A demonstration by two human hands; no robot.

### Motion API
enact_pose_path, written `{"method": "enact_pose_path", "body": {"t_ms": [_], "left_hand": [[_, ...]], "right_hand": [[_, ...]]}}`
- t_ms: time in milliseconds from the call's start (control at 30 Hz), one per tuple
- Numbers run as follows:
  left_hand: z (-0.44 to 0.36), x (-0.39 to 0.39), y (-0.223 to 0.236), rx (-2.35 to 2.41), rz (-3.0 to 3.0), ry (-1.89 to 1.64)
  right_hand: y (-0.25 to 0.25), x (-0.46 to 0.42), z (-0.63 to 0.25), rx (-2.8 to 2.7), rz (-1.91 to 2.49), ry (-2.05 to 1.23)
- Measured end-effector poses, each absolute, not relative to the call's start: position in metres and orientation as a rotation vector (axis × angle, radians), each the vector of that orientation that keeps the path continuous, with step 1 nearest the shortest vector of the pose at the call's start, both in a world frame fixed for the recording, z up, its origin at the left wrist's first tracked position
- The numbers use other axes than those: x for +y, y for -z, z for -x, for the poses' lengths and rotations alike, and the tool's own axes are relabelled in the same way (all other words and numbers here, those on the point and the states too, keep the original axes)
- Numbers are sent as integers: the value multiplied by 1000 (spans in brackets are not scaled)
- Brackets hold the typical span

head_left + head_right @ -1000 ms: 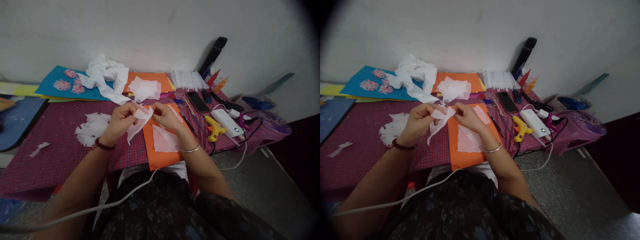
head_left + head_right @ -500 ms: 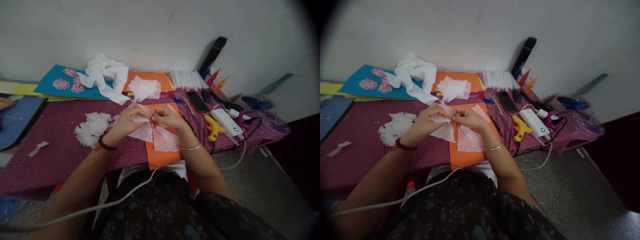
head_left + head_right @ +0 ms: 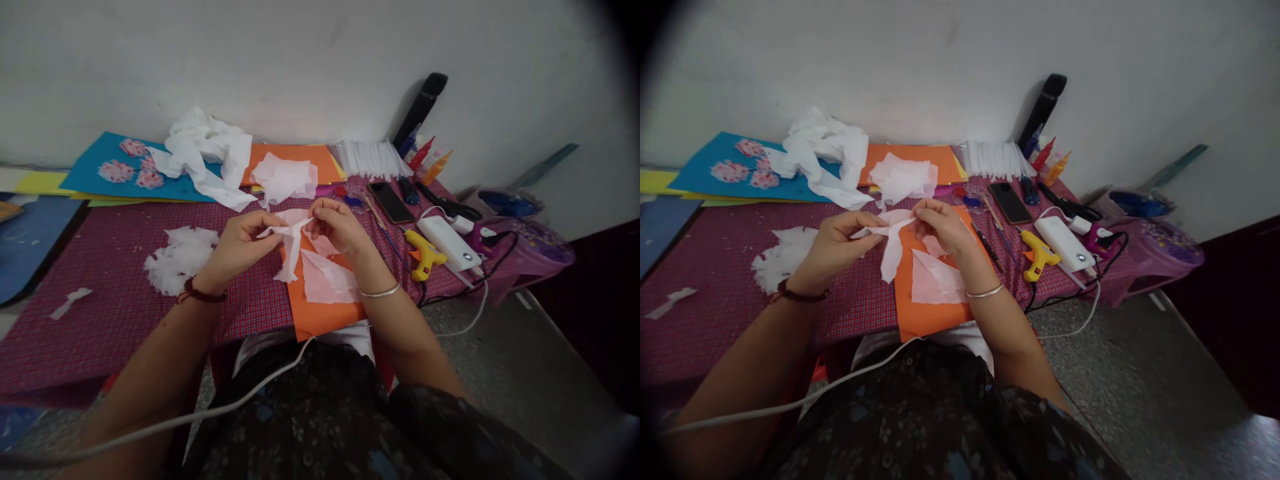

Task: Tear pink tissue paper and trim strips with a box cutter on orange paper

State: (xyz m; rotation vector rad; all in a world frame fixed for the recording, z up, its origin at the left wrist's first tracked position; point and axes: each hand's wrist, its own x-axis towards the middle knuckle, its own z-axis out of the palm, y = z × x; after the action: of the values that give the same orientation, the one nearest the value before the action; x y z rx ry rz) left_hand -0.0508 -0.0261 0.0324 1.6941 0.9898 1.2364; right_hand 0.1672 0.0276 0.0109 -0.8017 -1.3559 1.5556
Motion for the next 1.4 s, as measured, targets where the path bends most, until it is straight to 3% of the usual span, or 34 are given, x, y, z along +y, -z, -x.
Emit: {"method": "enact_pose_path", "body": {"t_ms": [367,633,867,1033,1300,1400], "left_hand": [[50,-16,-18,943,-1797,-1261],[54,-16,-22,791,-1937,-1219],[49,-22,-25,850,-1864,-1126],[54,-18,-20,775,-1942,-1282],[51,-2,-10,1038,-1212,-1668],[50,1,-14,1123,-911,-1614]], "right_hand": [[-14,15,-165,-1790,592,-1668],[-5,25,-156,-1556,821,-1377],[-5,25,-159,-1448,781,-1526],[-6,25,-164,-1452,731,-1554],[-5,27,-160,-1337,762,-1413],[-6,25,-156,-1388,796,-1276]]}}
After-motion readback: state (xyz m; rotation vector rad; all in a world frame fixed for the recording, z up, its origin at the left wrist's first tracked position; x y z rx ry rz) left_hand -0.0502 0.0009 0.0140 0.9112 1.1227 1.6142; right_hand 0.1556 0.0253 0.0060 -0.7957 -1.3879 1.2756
